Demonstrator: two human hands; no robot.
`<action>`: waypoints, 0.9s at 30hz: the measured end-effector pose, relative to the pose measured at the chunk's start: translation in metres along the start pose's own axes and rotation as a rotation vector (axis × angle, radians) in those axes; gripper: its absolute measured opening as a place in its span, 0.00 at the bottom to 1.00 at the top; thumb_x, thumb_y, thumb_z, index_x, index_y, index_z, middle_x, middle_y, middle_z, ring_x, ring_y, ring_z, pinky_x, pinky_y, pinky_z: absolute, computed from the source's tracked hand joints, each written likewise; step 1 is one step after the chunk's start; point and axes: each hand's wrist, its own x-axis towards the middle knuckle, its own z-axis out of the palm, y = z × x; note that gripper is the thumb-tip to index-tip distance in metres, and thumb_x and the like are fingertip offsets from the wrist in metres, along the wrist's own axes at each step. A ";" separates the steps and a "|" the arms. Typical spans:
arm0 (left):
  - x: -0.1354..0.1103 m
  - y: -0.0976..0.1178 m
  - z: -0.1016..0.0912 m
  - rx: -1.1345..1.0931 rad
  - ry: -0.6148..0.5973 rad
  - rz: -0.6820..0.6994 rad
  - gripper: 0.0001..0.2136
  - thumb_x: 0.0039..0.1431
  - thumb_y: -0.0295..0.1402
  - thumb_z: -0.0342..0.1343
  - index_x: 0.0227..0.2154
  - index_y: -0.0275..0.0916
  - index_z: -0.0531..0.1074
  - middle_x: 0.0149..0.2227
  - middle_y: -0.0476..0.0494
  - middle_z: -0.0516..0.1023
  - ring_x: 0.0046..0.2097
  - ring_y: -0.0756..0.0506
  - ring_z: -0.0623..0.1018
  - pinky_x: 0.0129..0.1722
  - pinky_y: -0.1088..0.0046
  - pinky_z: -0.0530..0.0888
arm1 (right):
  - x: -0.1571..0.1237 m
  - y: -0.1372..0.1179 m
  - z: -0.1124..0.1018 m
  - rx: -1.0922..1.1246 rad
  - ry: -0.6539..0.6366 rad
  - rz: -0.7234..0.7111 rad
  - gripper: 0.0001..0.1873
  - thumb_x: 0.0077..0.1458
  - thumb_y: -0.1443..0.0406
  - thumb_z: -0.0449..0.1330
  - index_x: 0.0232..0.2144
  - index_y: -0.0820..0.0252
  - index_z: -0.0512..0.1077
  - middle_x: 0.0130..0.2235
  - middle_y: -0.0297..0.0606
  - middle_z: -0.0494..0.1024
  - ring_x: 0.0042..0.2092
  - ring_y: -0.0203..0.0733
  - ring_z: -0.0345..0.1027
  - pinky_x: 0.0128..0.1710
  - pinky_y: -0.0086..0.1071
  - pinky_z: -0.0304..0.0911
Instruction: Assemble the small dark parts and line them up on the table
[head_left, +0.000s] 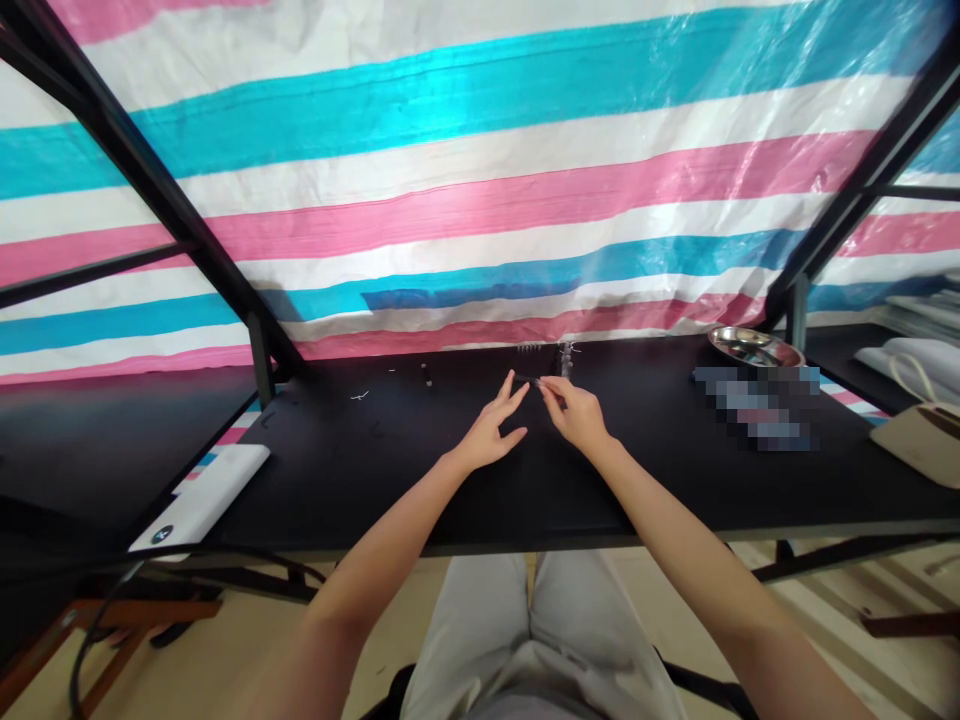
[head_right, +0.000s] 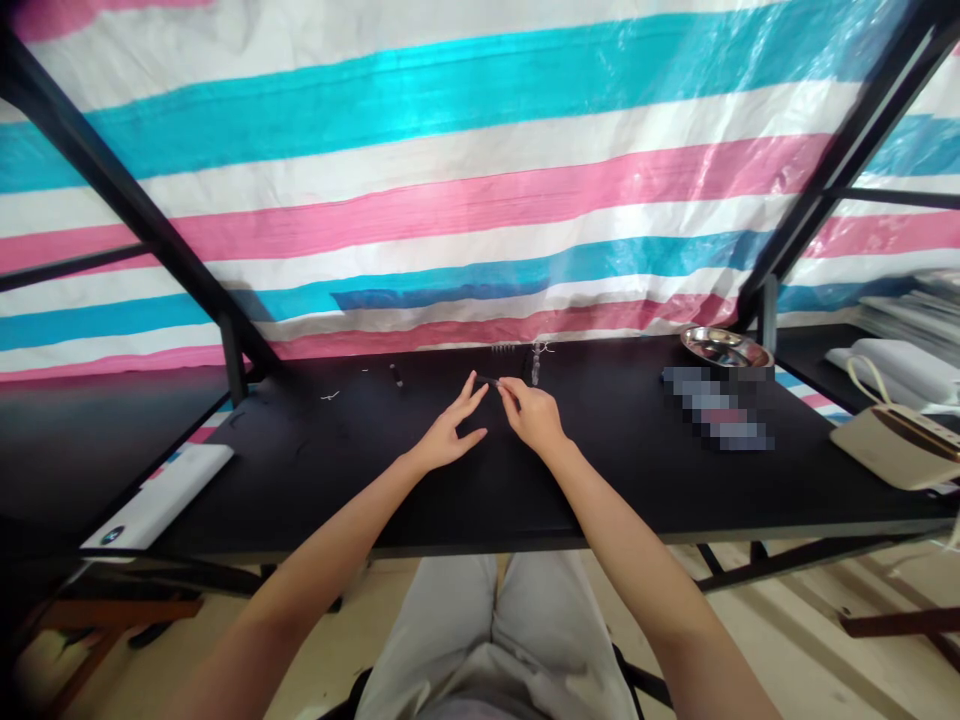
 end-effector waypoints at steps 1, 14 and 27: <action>0.000 0.000 0.000 0.014 -0.001 -0.002 0.30 0.57 0.36 0.50 0.61 0.45 0.46 0.65 0.39 0.36 0.63 0.39 0.48 0.59 0.54 0.54 | 0.000 0.000 0.000 0.007 -0.003 -0.001 0.14 0.59 0.61 0.49 0.41 0.59 0.70 0.36 0.39 0.78 0.30 0.37 0.73 0.31 0.29 0.66; 0.000 -0.001 0.000 0.043 0.008 -0.106 0.38 0.56 0.35 0.51 0.62 0.47 0.32 0.65 0.41 0.40 0.64 0.40 0.45 0.60 0.54 0.52 | 0.001 -0.004 -0.002 0.029 0.005 -0.008 0.13 0.58 0.60 0.49 0.41 0.58 0.70 0.34 0.38 0.78 0.28 0.36 0.71 0.31 0.28 0.66; 0.000 -0.006 0.003 -0.089 0.014 -0.084 0.39 0.55 0.35 0.52 0.62 0.47 0.31 0.65 0.42 0.38 0.63 0.42 0.50 0.61 0.56 0.51 | -0.002 -0.003 0.001 0.072 -0.027 -0.002 0.13 0.58 0.61 0.50 0.42 0.59 0.69 0.35 0.39 0.78 0.30 0.37 0.73 0.32 0.29 0.67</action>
